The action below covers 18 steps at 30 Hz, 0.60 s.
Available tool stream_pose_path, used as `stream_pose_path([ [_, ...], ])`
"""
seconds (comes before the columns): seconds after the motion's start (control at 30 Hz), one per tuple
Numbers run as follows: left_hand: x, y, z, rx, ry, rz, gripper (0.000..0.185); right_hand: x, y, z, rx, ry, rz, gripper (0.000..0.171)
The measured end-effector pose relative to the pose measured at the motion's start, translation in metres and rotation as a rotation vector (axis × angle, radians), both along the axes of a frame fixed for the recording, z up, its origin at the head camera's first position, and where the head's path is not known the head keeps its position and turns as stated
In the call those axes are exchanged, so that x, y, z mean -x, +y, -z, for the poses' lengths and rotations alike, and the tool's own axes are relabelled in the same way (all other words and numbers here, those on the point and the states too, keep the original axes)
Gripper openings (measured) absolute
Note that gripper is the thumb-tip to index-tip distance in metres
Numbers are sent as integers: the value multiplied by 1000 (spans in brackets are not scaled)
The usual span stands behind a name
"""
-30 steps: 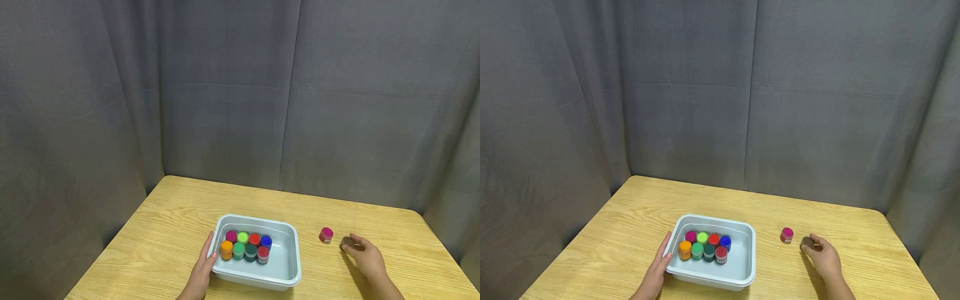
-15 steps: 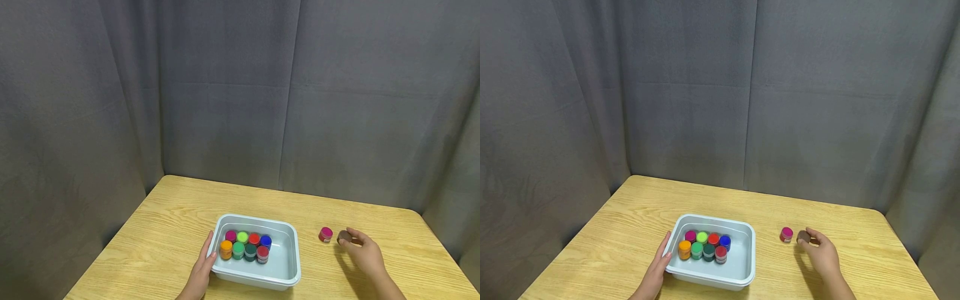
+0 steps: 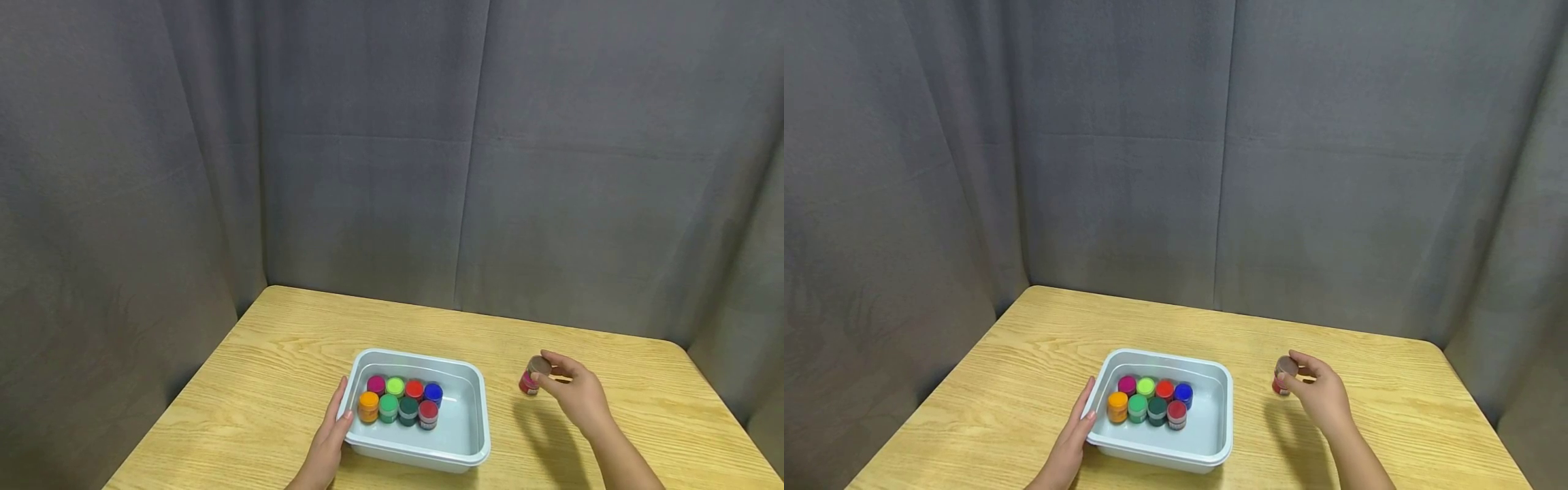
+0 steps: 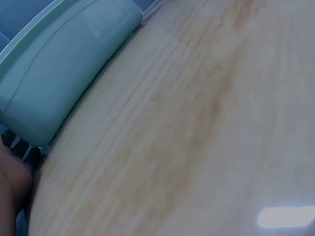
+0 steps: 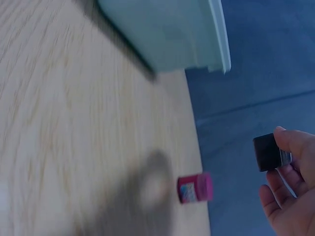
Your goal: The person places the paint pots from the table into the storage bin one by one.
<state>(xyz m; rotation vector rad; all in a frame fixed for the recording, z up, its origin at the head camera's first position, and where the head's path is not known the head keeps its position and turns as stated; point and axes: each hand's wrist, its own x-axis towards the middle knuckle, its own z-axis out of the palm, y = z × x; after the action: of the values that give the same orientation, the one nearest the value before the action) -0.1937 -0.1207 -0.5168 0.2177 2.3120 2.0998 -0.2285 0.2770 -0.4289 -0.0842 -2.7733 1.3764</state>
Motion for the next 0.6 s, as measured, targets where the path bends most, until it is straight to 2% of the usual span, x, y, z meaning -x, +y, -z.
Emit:
stream_pose_path([
  [0.27,-1,0,0,-8,4,3,60,0,-30,-10,65,15,-15,60],
  [0.5,0,-1,0,-4,11,7,61,3,-58,-15,36,69,-57,54],
  [0.6,0,0,0,-1,-1,4,61,3,-69,-16,60,73,-83,52],
])
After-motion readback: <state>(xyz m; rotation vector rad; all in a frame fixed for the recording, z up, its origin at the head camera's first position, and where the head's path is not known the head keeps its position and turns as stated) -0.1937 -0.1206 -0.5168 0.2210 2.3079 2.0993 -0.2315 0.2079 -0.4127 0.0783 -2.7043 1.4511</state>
